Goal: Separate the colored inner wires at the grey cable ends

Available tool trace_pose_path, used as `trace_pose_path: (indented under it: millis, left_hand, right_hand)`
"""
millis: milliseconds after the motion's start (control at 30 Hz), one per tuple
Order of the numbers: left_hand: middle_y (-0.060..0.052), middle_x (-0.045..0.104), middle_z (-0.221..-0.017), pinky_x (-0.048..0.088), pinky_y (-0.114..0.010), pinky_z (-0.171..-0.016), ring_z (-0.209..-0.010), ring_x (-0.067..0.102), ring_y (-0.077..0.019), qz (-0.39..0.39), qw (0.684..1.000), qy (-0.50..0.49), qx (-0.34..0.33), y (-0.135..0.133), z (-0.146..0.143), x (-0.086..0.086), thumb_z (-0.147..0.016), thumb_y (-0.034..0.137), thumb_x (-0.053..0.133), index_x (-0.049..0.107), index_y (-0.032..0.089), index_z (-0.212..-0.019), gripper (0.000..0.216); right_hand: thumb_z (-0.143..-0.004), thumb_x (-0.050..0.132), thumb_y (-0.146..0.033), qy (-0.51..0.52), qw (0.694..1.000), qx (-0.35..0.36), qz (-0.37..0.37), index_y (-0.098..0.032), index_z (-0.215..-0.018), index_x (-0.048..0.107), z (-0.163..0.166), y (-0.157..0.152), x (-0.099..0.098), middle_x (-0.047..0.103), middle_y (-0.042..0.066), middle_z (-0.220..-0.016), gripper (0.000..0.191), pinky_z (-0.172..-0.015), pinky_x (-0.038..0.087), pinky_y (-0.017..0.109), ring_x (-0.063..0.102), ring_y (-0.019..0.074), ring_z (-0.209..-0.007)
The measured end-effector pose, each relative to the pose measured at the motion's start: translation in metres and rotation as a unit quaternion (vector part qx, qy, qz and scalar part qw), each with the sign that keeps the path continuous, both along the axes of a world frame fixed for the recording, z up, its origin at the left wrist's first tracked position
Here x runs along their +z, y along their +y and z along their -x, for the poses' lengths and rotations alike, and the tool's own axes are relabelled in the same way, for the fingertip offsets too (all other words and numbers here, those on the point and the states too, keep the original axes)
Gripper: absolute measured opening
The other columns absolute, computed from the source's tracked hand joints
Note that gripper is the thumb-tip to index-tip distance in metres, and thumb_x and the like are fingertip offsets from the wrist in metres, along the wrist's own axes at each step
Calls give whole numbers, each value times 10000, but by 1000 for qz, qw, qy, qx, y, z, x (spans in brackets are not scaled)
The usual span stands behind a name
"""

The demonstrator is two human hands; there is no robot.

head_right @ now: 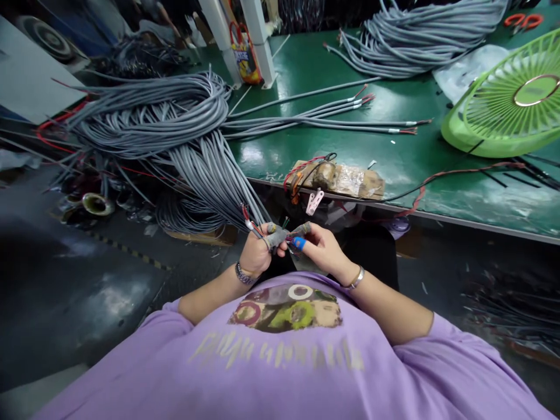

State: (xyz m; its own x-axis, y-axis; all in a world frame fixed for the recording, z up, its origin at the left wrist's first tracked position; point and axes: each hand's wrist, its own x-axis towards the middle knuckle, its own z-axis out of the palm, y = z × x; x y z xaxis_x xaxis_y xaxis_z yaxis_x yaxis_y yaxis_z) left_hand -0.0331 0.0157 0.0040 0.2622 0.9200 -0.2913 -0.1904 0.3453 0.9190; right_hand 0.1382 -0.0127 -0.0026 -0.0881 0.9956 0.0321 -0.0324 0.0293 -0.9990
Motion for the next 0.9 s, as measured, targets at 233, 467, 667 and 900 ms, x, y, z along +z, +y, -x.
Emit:
trace_pose_path:
  millis: [233,467,667,900]
  left_hand:
    - [-2,646,-553,485,-188,-428,-440,578,-90,-37,998,37,-42,-5,-7,-8,-624,421,831,599,147,-681,363]
    - [-19,664,-563,527,-212,-476,-482,619,-118,-19,987,92,-134,0,-10,-7,-563,296,879,629,128,-700,331]
    - [-10,653,-539,520,-207,-471,-456,600,-104,-22,991,72,-109,-3,-18,-6,-557,376,892,619,132,-674,384]
    - [-21,685,-593,535,-228,-496,-477,616,-110,-59,998,38,-3,-9,-22,-12,-651,510,821,616,146,-692,420]
  right_hand:
    - [-620,856,-461,102,989,14,104,-199,-816,626,2,10,1,648,-8,-684,400,-562,484,265,585,131,-619]
    - [-693,761,-340,76,992,63,81,-208,-733,632,-6,10,-2,666,2,-658,189,-573,511,298,600,152,-598]
    - [-685,684,-255,83,994,2,72,-217,-711,599,-4,8,-5,626,-11,-650,97,-556,455,275,545,130,-587]
    - [-696,685,-286,194,970,-19,146,-207,-691,583,1,4,-9,502,-49,-534,130,-509,338,249,425,89,-502]
